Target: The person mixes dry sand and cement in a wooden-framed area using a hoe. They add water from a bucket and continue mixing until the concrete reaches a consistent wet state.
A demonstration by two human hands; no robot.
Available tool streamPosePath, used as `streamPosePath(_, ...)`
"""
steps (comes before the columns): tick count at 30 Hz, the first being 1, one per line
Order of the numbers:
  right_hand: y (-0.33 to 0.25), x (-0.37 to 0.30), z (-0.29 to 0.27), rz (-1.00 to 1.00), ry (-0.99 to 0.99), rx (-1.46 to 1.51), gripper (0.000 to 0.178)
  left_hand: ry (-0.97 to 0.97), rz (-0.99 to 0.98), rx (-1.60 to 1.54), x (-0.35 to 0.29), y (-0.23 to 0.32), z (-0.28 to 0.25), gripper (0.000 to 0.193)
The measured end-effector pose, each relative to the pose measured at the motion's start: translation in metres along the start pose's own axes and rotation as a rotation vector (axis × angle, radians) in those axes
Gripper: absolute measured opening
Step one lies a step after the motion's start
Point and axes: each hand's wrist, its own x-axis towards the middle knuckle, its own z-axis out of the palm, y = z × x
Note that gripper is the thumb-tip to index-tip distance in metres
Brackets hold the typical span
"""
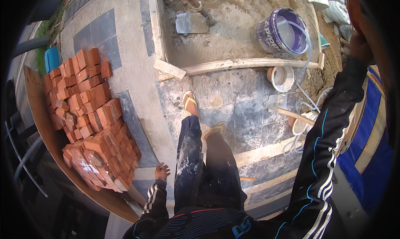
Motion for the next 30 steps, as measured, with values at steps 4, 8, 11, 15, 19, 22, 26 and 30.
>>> streamPosePath(4,-0.118,-0.257,0.05,0.849,-0.217,0.574,0.039,-0.071,-0.034,-0.009,-0.008,-0.01,0.02,0.039)
streamPosePath(8,-0.206,-0.41,0.0,2.003,-0.262,1.035,0.038,-0.137,0.101,0.104,-0.013,-0.017,0.023,0.037)
streamPosePath(11,-0.156,-0.431,-0.002,1.942,-0.136,1.238,0.037,-0.182,-0.002,0.108,-0.024,-0.013,0.025,0.036)
streamPosePath(15,-0.171,-0.24,0.02,2.019,0.075,1.482,0.031,-0.014,-0.078,0.071,-0.027,0.0,-0.007,0.036)
streamPosePath(19,-0.085,-0.101,-0.005,1.546,0.235,1.737,0.035,-0.069,-0.041,0.051,-0.006,0.012,0.002,0.037)
streamPosePath(22,-0.055,-0.058,-0.025,0.84,0.032,1.169,0.04,-0.095,0.006,0.047,-0.006,0.028,0.007,0.036)
streamPosePath(26,-0.11,-0.111,-0.019,0.208,-0.209,0.143,0.033,-0.094,0.024,0.103,-0.002,0.036,0.011,0.036)
streamPosePath(30,-0.202,-0.361,-0.009,1.236,-0.466,0.553,0.04,-0.13,0.037,0.081,0.004,0.032,0.005,0.035)
